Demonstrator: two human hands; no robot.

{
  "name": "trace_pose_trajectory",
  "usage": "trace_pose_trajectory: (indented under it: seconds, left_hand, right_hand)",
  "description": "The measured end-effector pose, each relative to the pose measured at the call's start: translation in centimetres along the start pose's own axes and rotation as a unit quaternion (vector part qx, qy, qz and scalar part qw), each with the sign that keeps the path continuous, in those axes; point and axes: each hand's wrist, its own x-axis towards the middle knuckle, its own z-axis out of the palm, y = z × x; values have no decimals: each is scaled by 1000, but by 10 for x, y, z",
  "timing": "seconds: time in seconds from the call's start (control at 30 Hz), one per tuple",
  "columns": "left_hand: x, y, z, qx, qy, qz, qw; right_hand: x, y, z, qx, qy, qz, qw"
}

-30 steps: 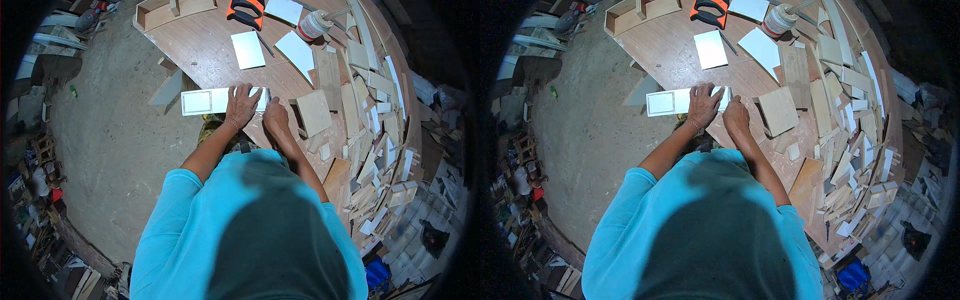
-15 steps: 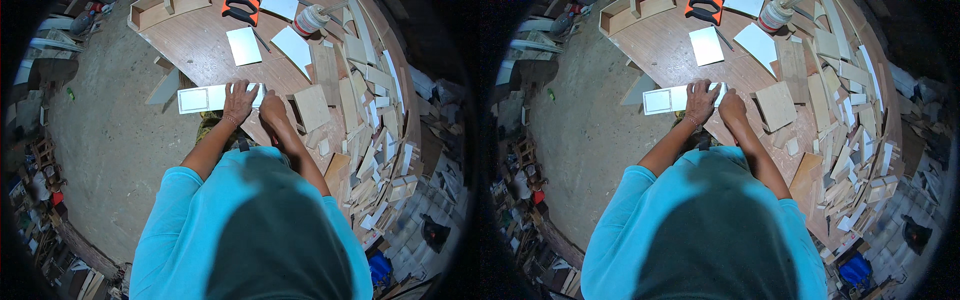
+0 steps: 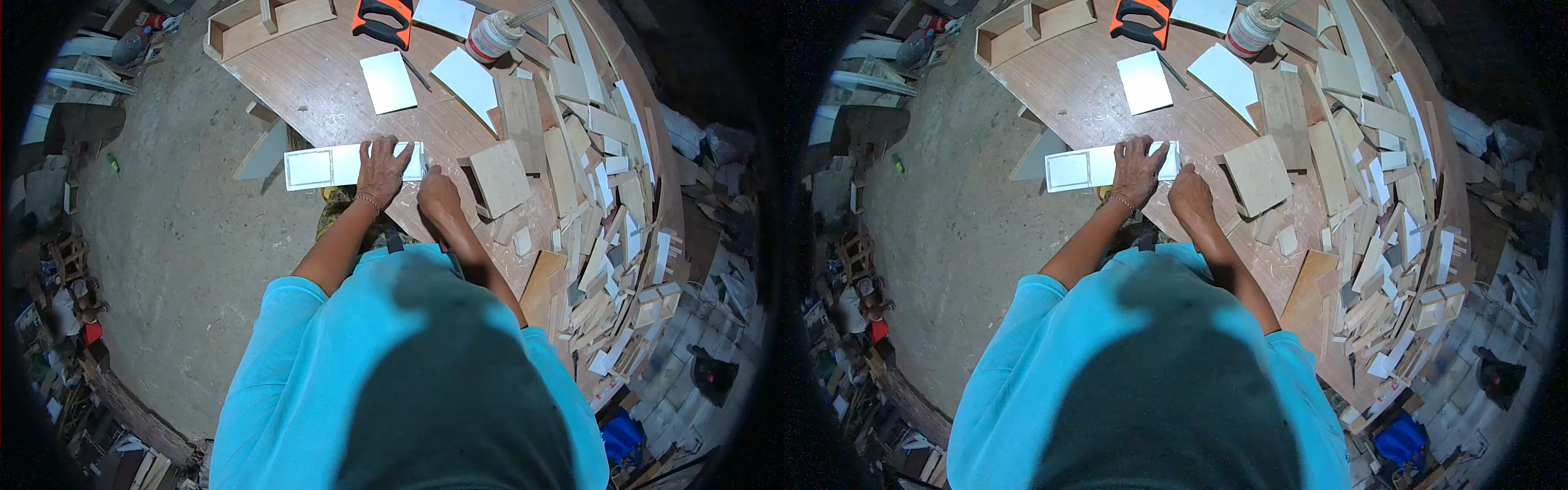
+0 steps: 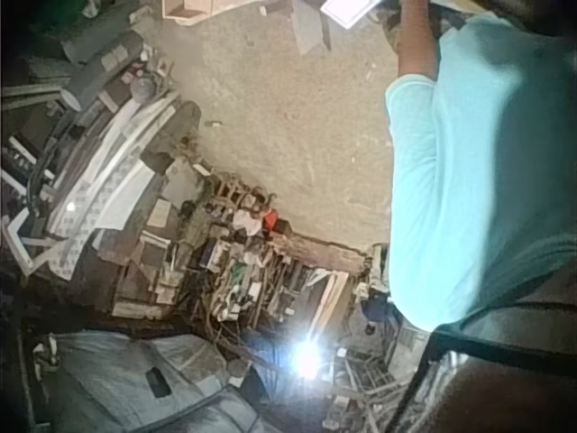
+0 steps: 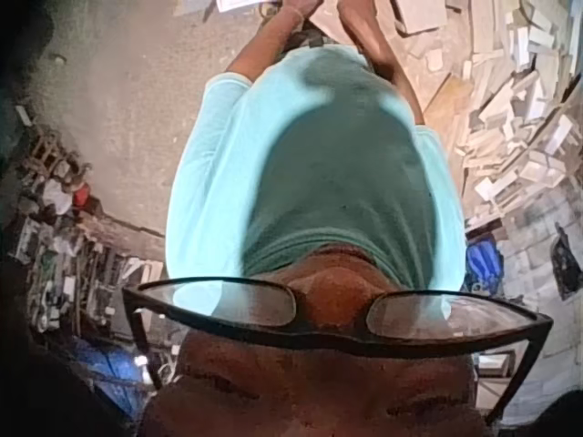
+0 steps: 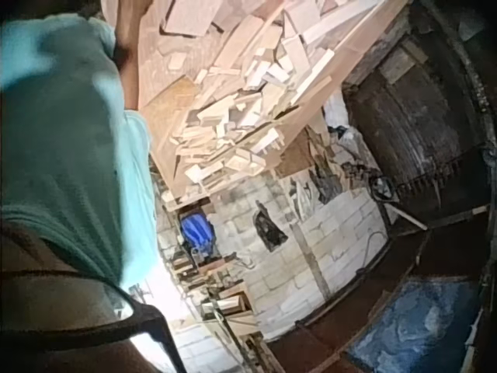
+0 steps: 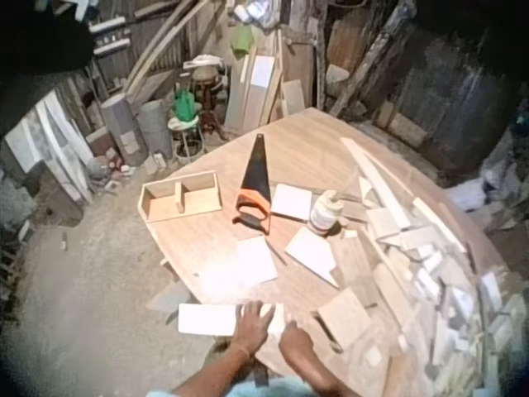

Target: The person is cutting small white panels with a utility knife and fitting them into a wooden grid structure.

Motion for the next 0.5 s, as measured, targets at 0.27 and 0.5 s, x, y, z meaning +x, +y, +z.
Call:
trace_pose_trajectory:
  seconds: [0.27,0.5]
  left_hand:
    - [1,0,0,9,17,13,1000]
    - [1,0,1,11,37,26,999]
  right_hand:
    - [9,-5,-5,20,42,8,999]
    - [15,-7,-2,10,35,10,999]
